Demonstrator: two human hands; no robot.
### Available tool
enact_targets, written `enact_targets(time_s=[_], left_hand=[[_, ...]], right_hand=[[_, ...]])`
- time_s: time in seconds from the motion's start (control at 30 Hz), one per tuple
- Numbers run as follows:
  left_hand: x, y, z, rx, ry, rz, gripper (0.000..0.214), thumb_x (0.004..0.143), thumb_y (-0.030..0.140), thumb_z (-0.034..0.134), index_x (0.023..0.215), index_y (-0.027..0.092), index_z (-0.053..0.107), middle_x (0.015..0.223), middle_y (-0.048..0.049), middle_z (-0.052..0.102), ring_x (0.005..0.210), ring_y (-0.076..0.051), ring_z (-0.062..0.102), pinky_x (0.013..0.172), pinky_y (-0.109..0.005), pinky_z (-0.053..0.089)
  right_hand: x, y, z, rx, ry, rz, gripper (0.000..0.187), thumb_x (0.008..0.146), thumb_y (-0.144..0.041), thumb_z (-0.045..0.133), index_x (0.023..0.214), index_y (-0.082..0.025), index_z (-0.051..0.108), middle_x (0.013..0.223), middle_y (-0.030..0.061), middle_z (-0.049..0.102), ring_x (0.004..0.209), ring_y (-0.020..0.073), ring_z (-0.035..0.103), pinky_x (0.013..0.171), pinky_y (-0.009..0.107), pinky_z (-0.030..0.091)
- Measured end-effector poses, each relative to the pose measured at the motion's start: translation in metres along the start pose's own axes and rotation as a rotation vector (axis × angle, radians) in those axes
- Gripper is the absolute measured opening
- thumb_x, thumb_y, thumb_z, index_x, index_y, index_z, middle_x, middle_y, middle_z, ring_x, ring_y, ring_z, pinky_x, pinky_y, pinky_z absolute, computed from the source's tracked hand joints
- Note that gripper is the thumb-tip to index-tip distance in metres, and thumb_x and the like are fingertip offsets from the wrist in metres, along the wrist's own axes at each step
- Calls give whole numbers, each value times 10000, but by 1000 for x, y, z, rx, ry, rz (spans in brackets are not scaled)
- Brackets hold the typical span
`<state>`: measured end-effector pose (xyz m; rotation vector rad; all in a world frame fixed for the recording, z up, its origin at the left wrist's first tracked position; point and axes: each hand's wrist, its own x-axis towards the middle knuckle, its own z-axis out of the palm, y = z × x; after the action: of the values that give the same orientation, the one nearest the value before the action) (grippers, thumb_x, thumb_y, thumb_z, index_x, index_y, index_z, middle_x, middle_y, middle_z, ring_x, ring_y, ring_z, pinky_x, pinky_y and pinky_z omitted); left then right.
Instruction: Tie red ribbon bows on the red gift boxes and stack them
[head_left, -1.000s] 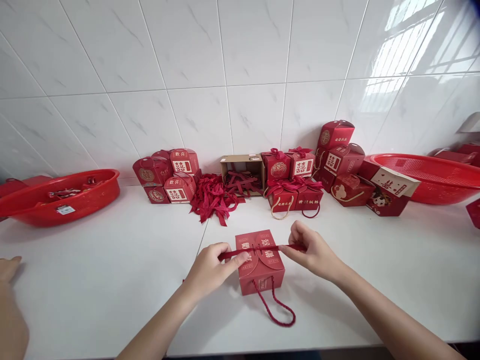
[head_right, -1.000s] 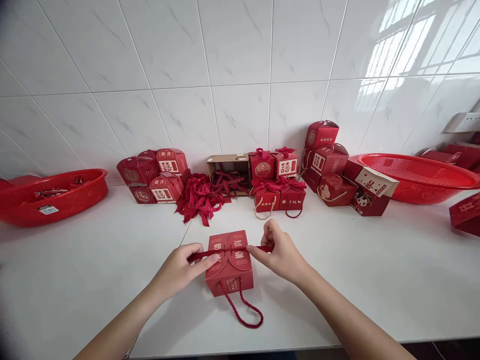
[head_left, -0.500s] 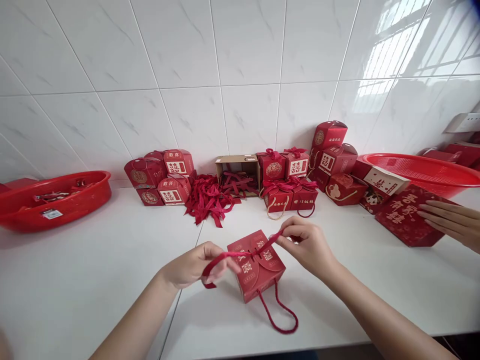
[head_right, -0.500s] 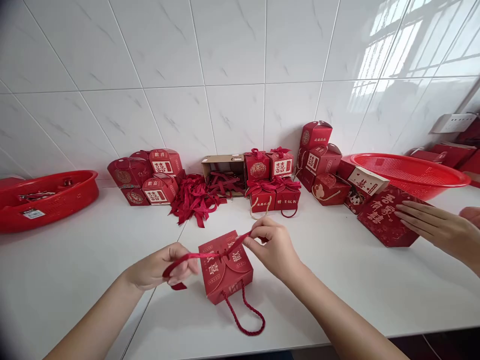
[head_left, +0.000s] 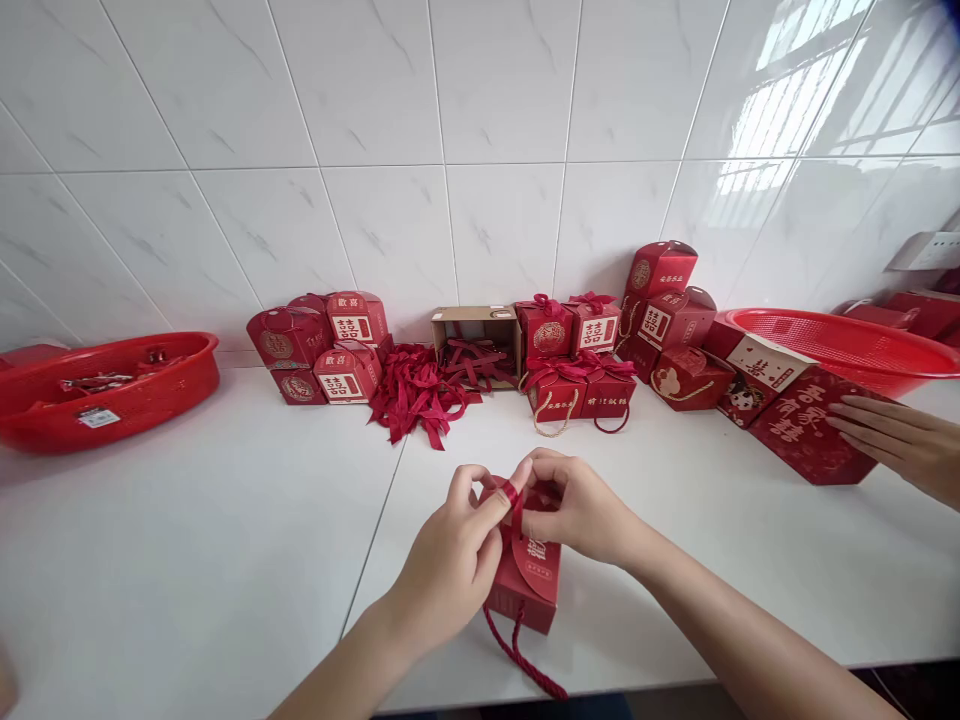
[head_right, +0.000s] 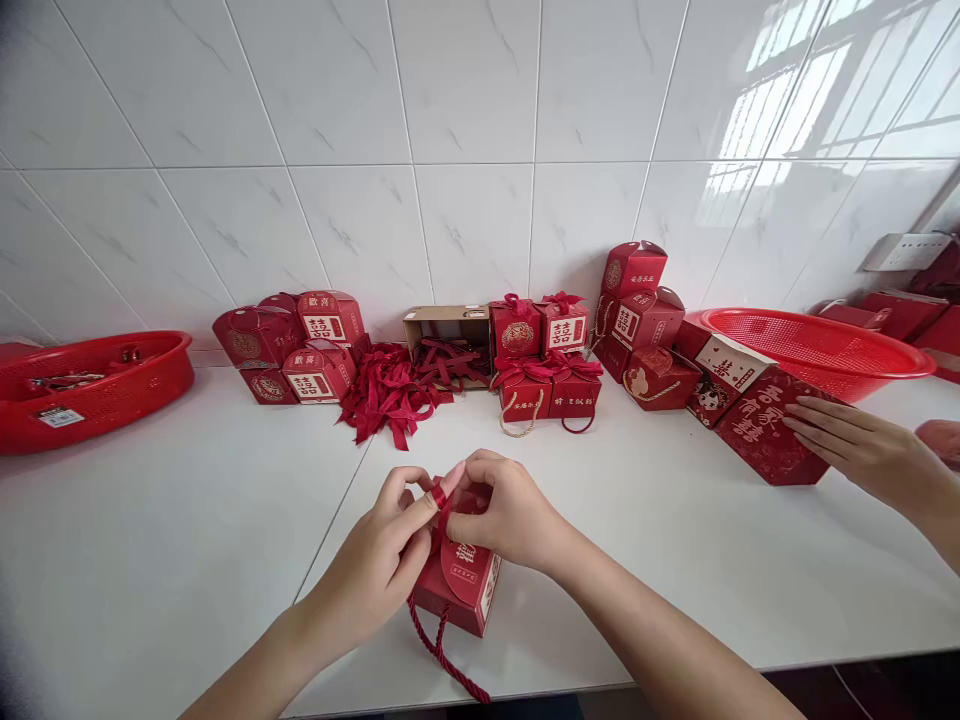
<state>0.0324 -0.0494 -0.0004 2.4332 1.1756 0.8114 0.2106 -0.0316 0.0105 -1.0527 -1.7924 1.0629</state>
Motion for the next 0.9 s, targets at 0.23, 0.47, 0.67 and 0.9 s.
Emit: enact_targets(time_s=[0.23, 0.47, 0.67, 0.9], left_hand=[[4, -14, -9, -290, 29, 100, 222, 895, 151, 482, 885, 214, 695, 965, -48, 533, 799, -118, 577, 680, -215, 490], [2, -20, -17, -256, 104, -177, 168, 898, 269, 484, 845, 189, 622, 927, -39, 560, 621, -96, 510, 521, -216, 422], [-3, -29, -28, -289, 15, -328, 179, 869, 302, 471, 766, 196, 573, 920, -34, 539, 663, -125, 509, 546, -241, 409], [-3, -23, -39, -439, -165, -145, 187, 848, 317, 487, 696, 208, 491, 1155, -61, 543, 1133, -234, 481, 897, -340, 420]], right_hand=[[9, 3, -12, -155, -194, -195, 210, 568, -26, 580, 595, -176, 436, 818, -13, 496, 603, 78, 423, 522, 214, 349], [-10, 0, -19, -332, -196, -235, 251, 637, -17, 534, 551, -175, 361, 867, 19, 500, 631, 89, 452, 564, 238, 365], [-27, 7, -27, -406, -126, -146, 236, 701, -61, 541, 581, -182, 378, 1037, 56, 544, 730, 128, 566, 607, 261, 415], [-23, 8, -24, -335, -75, -154, 282, 691, -38, 535, 565, -201, 342, 1024, 82, 618, 1038, 223, 599, 707, 281, 458]])
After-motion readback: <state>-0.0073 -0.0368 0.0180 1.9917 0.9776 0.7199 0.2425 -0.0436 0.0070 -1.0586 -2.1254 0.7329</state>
